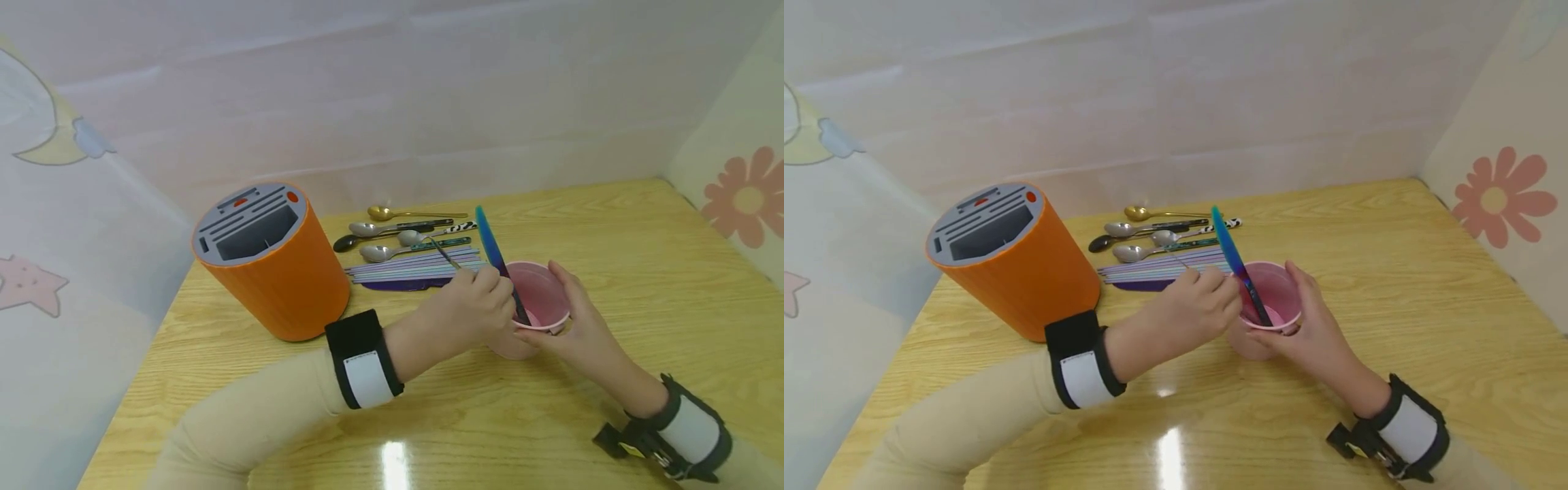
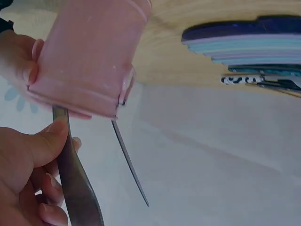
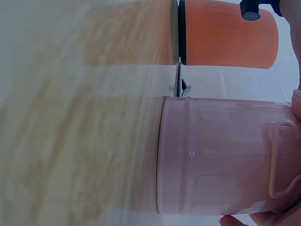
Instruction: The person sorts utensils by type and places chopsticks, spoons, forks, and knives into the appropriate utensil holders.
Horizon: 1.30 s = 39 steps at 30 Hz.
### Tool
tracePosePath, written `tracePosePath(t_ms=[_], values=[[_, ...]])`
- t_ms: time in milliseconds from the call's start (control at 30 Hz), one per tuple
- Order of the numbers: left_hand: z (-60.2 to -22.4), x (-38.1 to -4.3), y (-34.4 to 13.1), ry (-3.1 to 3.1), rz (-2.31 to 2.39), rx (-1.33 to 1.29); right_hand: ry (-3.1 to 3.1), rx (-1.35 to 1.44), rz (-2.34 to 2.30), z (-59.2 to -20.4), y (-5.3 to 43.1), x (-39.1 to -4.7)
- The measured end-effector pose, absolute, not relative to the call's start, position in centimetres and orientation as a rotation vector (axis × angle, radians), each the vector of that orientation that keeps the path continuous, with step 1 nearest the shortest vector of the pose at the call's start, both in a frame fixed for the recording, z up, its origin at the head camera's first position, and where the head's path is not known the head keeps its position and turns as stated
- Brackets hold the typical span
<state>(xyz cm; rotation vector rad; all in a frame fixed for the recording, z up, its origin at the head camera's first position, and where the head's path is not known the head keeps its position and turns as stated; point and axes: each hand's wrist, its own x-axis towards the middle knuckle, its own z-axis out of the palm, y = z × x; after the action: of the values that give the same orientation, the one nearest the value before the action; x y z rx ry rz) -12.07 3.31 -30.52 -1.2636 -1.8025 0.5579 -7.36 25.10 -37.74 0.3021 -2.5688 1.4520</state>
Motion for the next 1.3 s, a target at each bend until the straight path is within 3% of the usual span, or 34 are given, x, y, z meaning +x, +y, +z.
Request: tracePosePath(t_ms=[567,1300], values=[[-31.0,-11.1,3.6,-1.855,0.684,-1.451,-2.594,0.312,1.446,-37.9,24.6,-7.4],[-32.7,-11.3,-3.4,-2.265,0.257,-1.02,-2.621,0.194,1.364,-38.0,27.4,-8.7]])
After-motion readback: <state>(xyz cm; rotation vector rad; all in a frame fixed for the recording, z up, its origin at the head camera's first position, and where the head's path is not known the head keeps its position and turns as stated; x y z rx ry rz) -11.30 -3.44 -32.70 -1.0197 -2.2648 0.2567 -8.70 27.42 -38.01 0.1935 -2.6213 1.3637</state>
